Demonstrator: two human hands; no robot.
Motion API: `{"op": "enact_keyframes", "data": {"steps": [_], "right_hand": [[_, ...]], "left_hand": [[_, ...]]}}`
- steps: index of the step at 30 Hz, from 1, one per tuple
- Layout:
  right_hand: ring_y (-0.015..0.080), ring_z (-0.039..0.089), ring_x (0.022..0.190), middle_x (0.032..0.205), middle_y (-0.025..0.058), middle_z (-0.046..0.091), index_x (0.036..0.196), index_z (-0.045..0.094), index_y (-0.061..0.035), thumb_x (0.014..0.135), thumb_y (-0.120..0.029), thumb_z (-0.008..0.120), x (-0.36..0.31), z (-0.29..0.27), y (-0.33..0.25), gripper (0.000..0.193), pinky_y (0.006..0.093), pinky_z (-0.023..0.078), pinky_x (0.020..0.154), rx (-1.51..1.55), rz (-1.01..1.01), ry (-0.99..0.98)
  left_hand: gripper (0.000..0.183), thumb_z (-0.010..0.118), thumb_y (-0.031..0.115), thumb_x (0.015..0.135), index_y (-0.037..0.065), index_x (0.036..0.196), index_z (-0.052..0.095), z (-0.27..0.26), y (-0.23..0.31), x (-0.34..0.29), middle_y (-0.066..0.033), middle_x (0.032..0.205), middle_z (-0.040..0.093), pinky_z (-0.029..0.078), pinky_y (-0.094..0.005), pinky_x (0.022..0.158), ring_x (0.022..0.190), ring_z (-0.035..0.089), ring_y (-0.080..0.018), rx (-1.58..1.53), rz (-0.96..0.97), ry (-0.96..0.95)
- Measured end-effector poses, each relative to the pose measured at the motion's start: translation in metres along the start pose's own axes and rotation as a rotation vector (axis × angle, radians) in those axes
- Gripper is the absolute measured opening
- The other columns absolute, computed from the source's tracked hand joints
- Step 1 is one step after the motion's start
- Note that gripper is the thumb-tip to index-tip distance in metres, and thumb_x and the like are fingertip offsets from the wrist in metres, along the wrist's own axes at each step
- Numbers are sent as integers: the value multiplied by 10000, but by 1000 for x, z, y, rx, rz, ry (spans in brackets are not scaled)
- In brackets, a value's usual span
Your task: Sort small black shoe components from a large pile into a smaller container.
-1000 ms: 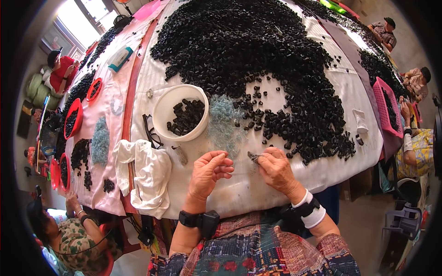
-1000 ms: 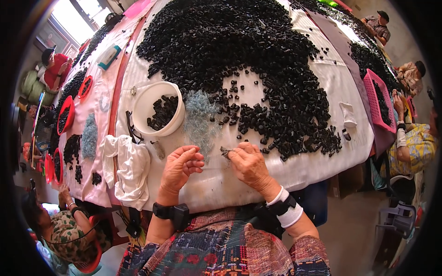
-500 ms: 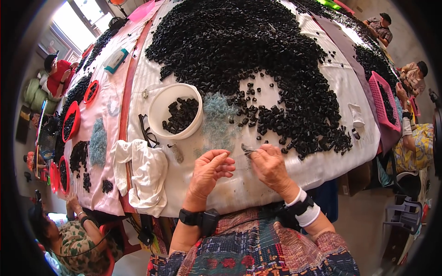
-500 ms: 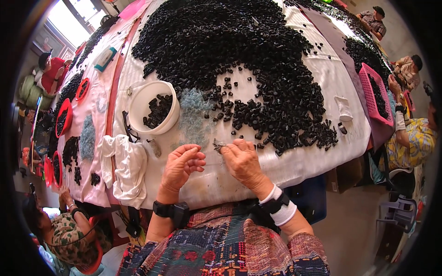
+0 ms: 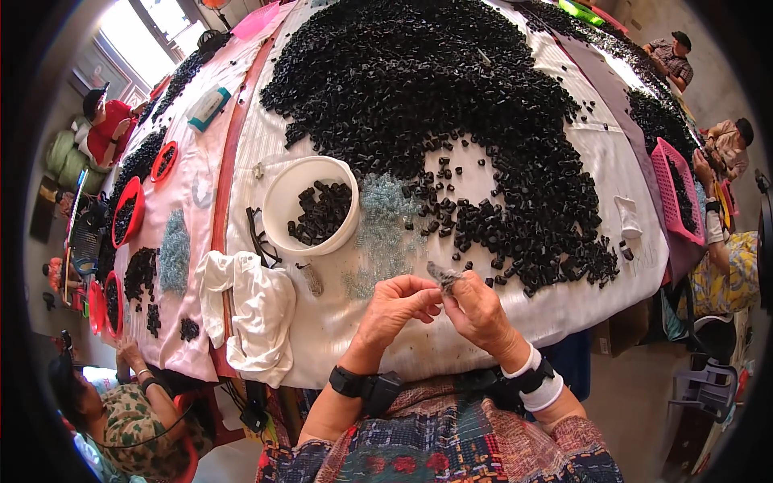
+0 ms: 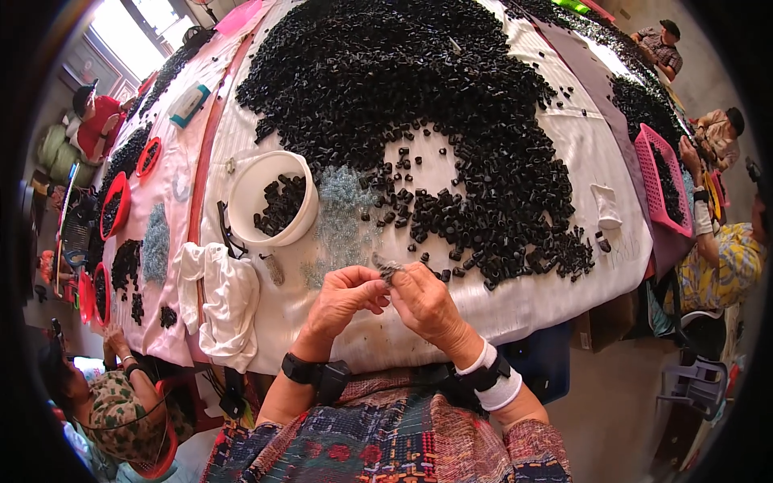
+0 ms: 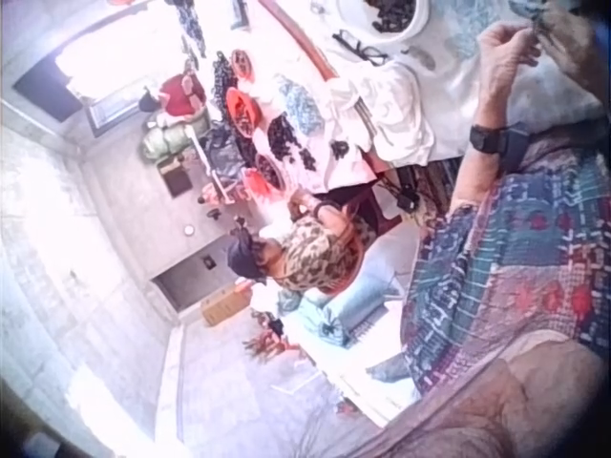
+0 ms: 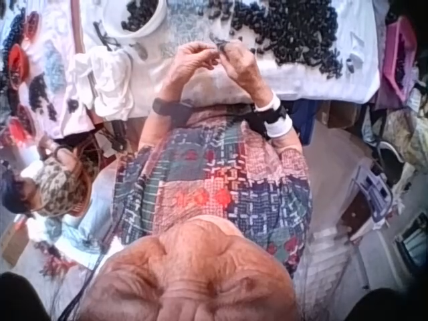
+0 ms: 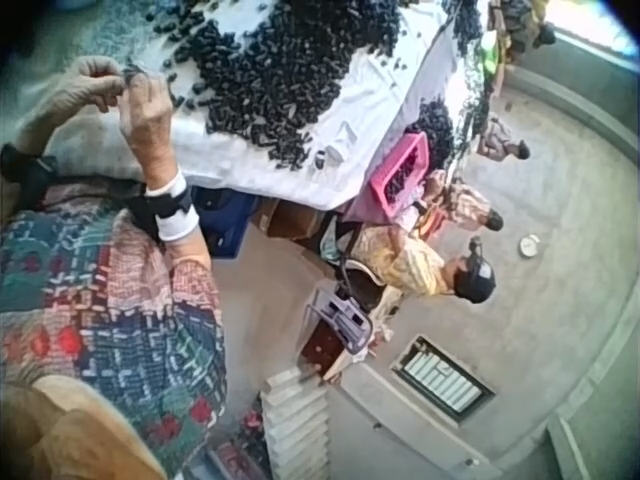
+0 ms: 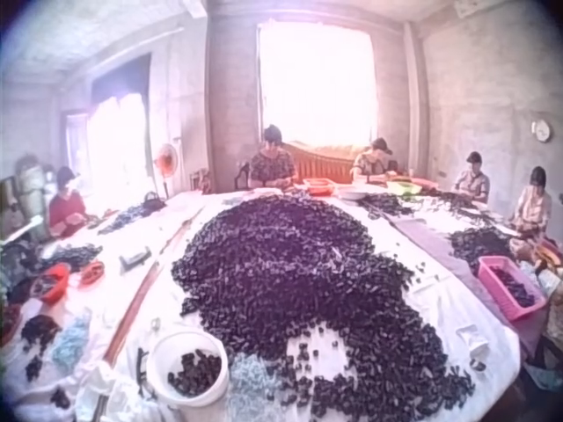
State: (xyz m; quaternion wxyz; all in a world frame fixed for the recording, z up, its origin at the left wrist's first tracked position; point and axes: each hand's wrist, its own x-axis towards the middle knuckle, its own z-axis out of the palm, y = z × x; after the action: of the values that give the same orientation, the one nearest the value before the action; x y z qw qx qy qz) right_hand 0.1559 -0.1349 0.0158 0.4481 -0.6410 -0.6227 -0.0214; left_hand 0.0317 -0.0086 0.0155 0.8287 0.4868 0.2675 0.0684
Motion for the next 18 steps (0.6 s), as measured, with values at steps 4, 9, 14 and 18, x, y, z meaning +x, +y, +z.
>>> {"op": "enact_keyframes", "data": {"steps": [4, 9, 14, 18], "right_hand": [[229, 608, 726, 868, 124, 597, 1024, 553, 21, 751, 65, 618, -2, 2, -2, 285, 299, 503, 656, 218, 311, 68], [137, 623, 707, 834, 81, 637, 1046, 541, 10, 790, 30, 618, -4, 7, 3, 268, 259, 501, 637, 435, 531, 104], [81, 596, 732, 841, 41, 628, 1062, 539, 12, 816, 3, 609, -4, 11, 1, 256, 231, 498, 643, 722, 738, 135], [81, 594, 736, 844, 48, 622, 1062, 531, 15, 817, 5, 606, -4, 11, 3, 256, 225, 498, 649, 676, 700, 126]], "left_hand": [[177, 652, 136, 854, -10, 952, 627, 2, 0, -1, -75, 816, 654, 536, -250, 588, 700, 641, -138, -78, -58, 3], [149, 609, 151, 888, 10, 930, 628, 3, -3, 1, -65, 816, 650, 534, -250, 606, 698, 630, -129, -95, -41, -12], [142, 587, 160, 903, 21, 909, 613, 5, -6, 3, -57, 807, 640, 527, -248, 597, 684, 620, -120, -75, -8, 7], [182, 560, 202, 920, 25, 908, 598, 5, -6, 3, -53, 796, 625, 523, -249, 589, 651, 603, -113, -119, -77, -17]]}}
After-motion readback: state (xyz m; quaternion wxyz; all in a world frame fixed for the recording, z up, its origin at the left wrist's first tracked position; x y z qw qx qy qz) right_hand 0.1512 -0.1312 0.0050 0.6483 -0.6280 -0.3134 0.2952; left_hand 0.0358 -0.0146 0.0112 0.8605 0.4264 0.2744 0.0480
